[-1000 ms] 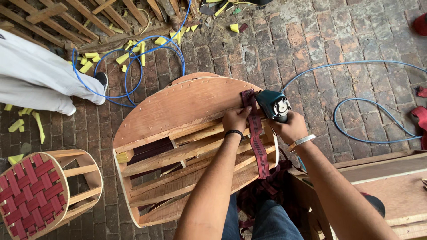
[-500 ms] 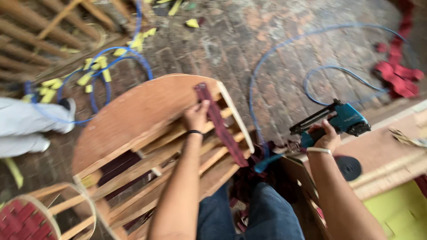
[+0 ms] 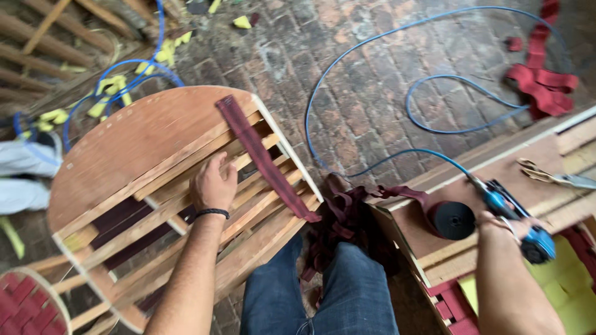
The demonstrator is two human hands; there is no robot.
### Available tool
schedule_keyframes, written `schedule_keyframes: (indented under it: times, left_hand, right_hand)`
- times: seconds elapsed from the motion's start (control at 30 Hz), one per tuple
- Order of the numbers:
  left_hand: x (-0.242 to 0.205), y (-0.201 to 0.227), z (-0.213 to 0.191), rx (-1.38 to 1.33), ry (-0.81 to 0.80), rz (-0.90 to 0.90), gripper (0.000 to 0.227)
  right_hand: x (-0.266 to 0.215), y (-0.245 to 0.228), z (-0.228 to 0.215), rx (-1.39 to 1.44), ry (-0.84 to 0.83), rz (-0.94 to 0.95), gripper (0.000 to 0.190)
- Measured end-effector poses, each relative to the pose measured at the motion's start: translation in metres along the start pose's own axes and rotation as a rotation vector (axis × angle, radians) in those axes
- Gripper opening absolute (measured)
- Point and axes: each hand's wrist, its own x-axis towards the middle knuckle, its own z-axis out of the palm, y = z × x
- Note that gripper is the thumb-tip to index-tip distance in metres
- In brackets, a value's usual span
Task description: The person unrolls a roll of maroon webbing and lays it across the slats of a wooden chair frame. They use a pneumatic staple gun to secure the webbing to the frame, then continue to weave the webbing through the slats.
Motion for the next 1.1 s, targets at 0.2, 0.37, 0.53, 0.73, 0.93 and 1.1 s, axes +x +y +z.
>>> schedule_keyframes:
  times: [0.2, 0.37, 0.53, 0.73, 0.93, 1.1]
  left_hand:
    - [-0.019, -0.003, -0.039, 0.333, -0.205, -0.057, 0.071]
    - [-0.008, -0.002, -0.031, 0.351, -0.208, -0.125, 0.067]
    - [-0.005, -0.024, -0.023, 0.389, -0.173, -0.103, 0.057]
    - [0.006, -0.048, -0.027, 0.372, -0.189, -0.122, 0.058]
    - [0.027, -0.083, -0.051, 0.345, -0.162, -0.146, 0.055]
    - [0.059, -0.11, -0.066, 0.289, -0.109, -0.099, 0.053]
  right_hand:
    - [0.014, -0.03, -0.003, -0.275, 0.106, 0.172, 0.055]
    - [0.029, -0.032, -0.009, -0.874, -0.064, 0.335, 0.055]
    - [0.017, -0.017, -0.01, -0.891, 0.012, 0.212, 0.052]
    - [-0.055, 0.021, 0.009, -2.143, -0.104, -0.731, 0.038]
    - [-0.174, 0.175, 0.028, -2.145, -0.665, -0.266, 0.038]
    - [-0.308, 0.32, -0.036, -2.298, -1.577, -0.093, 0.049]
